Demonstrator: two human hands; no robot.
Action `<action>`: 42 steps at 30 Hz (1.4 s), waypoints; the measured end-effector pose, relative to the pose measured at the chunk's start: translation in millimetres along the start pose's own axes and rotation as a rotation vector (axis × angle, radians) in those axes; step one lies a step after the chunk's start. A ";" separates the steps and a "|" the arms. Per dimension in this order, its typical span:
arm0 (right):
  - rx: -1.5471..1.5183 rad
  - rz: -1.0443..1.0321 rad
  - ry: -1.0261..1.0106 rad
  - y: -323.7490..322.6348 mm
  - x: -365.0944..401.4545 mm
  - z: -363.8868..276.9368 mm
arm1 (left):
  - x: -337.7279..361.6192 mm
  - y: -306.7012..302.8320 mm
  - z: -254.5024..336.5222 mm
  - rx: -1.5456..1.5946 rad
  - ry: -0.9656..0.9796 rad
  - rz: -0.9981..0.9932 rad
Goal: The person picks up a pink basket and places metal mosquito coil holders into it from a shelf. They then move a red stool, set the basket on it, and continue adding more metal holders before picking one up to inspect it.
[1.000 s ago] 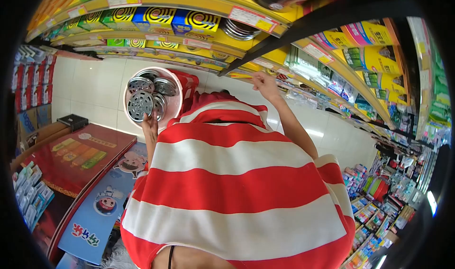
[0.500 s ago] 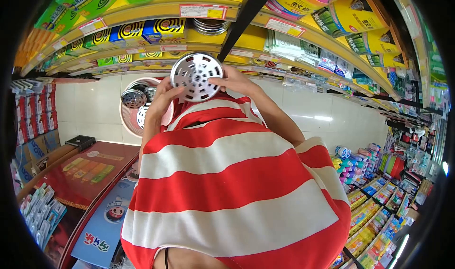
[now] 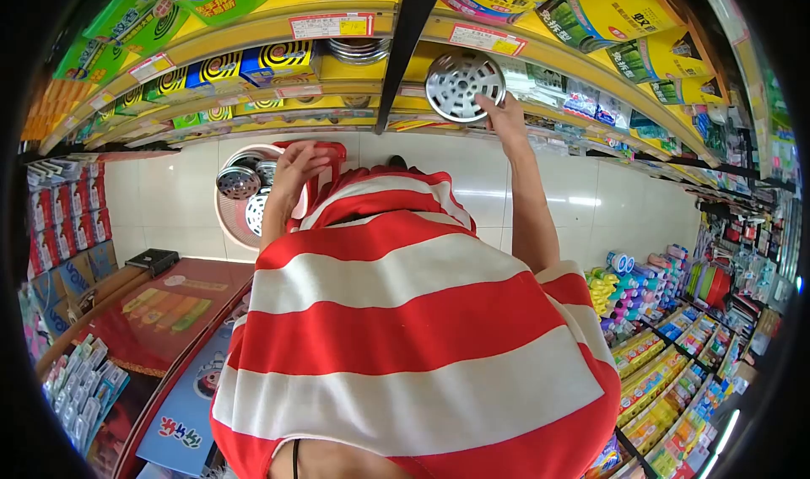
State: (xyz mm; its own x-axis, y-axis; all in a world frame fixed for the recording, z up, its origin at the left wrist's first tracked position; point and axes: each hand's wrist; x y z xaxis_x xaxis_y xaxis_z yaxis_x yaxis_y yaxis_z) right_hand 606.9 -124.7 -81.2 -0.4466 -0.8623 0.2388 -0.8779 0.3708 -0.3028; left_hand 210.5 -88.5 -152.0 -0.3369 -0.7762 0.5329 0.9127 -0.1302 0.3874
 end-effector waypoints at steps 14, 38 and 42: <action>0.102 0.173 0.266 91.1 -103.2 1.2 | 23.6 -208.2 -241.7 0.551 -0.349 0.459; -0.034 0.124 0.245 99.9 -128.8 23.9 | 23.1 -195.1 -50.1 -0.607 -0.041 0.870; 0.113 0.123 0.053 98.7 -109.5 24.3 | -25.4 -240.8 -53.9 -1.030 0.063 0.899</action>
Point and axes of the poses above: each hand's wrist, its own x-axis away from the middle knuckle, its own y-axis out of the palm, z = x × y, and after that the axes turned 2 degrees about -y, right-handed
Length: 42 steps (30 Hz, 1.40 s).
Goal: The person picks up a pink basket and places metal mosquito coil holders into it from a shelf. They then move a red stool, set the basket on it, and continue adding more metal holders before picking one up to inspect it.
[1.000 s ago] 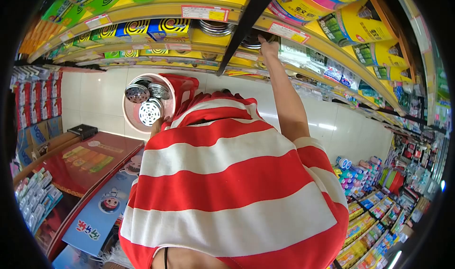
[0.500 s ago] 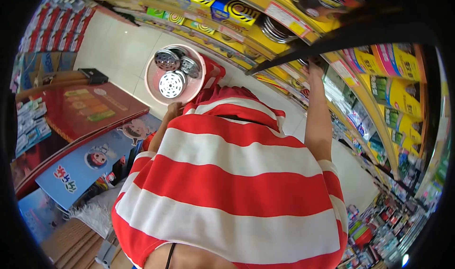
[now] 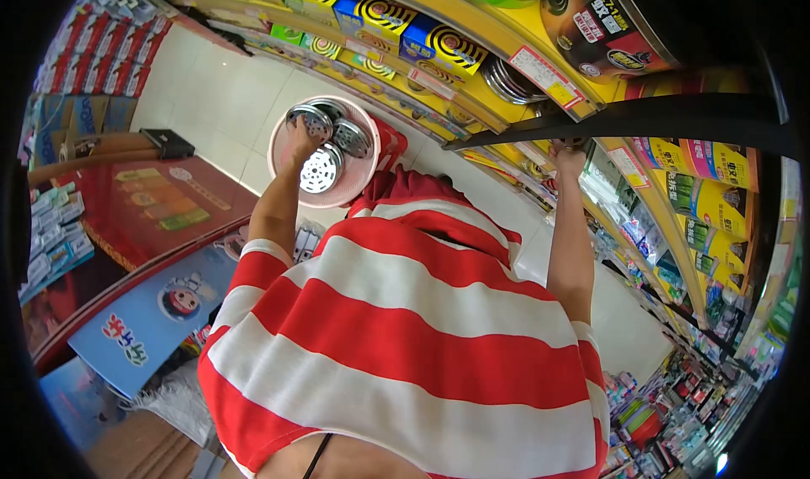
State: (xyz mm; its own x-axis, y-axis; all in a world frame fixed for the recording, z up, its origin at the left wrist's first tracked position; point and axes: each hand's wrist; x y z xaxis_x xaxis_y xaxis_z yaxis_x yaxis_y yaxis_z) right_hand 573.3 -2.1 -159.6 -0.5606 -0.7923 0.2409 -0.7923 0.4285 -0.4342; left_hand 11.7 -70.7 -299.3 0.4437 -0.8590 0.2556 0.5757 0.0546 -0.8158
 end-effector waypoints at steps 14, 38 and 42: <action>0.115 0.089 -0.120 -68.8 136.6 74.9 | -42.5 -15.7 32.9 -0.596 0.102 -0.250; -0.040 -0.893 -0.229 28.6 165.3 -34.0 | 113.7 -69.2 194.3 0.974 0.070 -0.793; -0.114 -0.946 -0.117 9.3 162.5 -40.8 | 151.7 -56.0 248.0 0.978 0.180 -0.930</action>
Point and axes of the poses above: each hand's wrist, its own x-axis away from the middle knuckle, its own y-axis out of the palm, z = x × y, and after that the axes turned 2 degrees about -y, right-handed
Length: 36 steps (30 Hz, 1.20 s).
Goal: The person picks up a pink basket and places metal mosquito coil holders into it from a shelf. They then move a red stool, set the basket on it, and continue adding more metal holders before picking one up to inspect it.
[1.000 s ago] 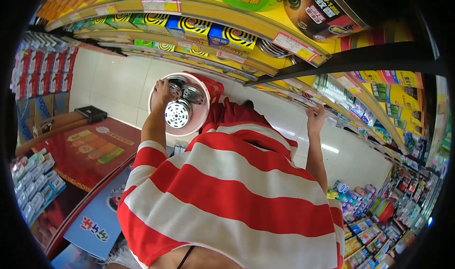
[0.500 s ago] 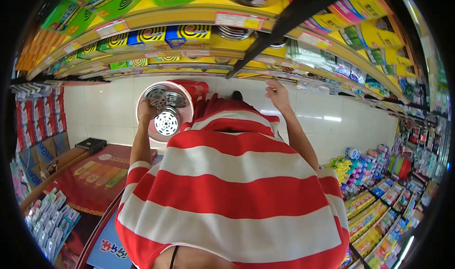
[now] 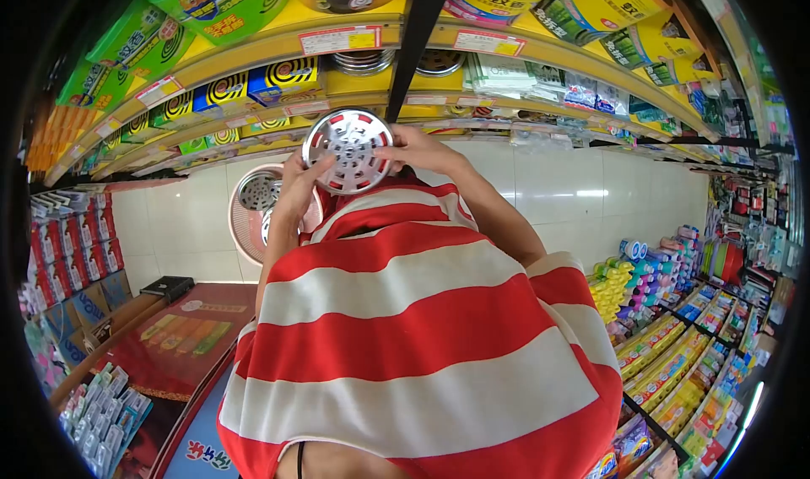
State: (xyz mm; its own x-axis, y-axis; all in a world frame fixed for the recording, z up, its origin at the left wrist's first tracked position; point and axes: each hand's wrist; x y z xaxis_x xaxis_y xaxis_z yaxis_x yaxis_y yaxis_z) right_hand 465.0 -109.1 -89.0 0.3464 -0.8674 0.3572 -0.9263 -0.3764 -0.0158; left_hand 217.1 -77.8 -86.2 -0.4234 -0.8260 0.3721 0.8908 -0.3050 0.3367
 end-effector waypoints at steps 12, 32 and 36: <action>-0.201 0.774 -0.134 -98.2 17.3 44.0 | -11.8 40.6 -11.6 0.160 -0.081 0.046; 0.028 0.742 -0.151 -187.3 -73.0 64.2 | -2.5 68.8 -23.1 0.282 -0.041 0.153; -0.073 0.698 -0.157 -190.2 -66.8 58.5 | -0.7 72.0 -25.8 0.250 -0.009 0.159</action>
Point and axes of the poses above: each hand's wrist, its own x-axis away from the middle knuckle, its own y-axis out of the palm, z = x × y, and after that the axes turned 2 degrees about -y, right-handed
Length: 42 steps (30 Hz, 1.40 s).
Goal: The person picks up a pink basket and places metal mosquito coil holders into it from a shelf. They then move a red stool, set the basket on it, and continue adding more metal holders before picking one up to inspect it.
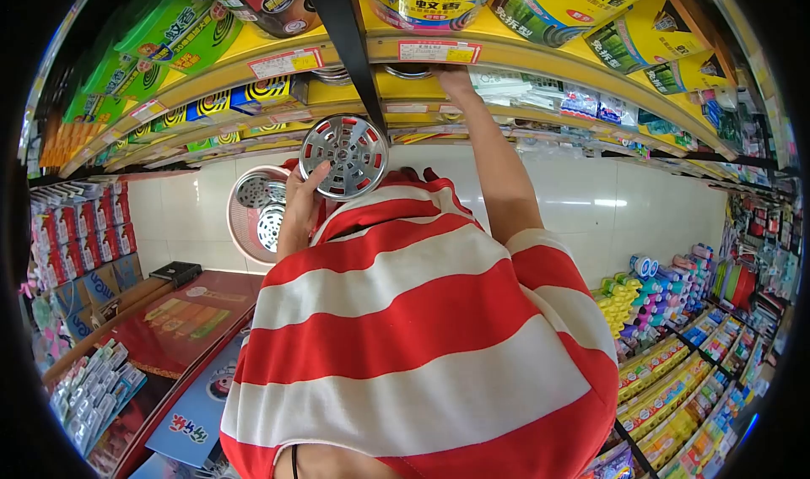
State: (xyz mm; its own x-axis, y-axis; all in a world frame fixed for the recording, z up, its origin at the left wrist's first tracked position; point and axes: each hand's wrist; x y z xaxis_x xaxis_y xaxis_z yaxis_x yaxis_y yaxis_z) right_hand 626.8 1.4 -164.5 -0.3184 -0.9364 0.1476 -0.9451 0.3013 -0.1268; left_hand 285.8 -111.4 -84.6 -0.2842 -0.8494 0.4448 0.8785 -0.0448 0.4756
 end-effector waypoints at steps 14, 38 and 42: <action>0.003 -0.512 0.187 -7.3 124.1 -57.1 | -13.1 38.3 -7.4 -0.049 -0.149 -0.119; -0.237 0.150 0.103 4.6 19.7 -46.7 | -32.7 -135.3 -132.0 -0.273 -0.157 0.522; -0.147 0.147 0.133 15.8 -8.3 -20.9 | 33.9 -252.4 -239.3 -0.415 -0.357 0.698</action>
State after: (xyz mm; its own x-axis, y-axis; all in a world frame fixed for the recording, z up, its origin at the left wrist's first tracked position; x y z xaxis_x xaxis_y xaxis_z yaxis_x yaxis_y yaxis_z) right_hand 613.0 17.7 -147.3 -0.4510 -0.8517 0.2670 -0.8854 0.4647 -0.0133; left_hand 146.4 -254.8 -371.1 0.3268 -0.5429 0.7736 0.9450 0.1762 -0.2755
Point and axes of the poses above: each hand's wrist, its own x-axis away from the middle knuckle, its own y-axis out of the palm, z = x × y, and after that the axes turned 2 degrees about -y, right-handed
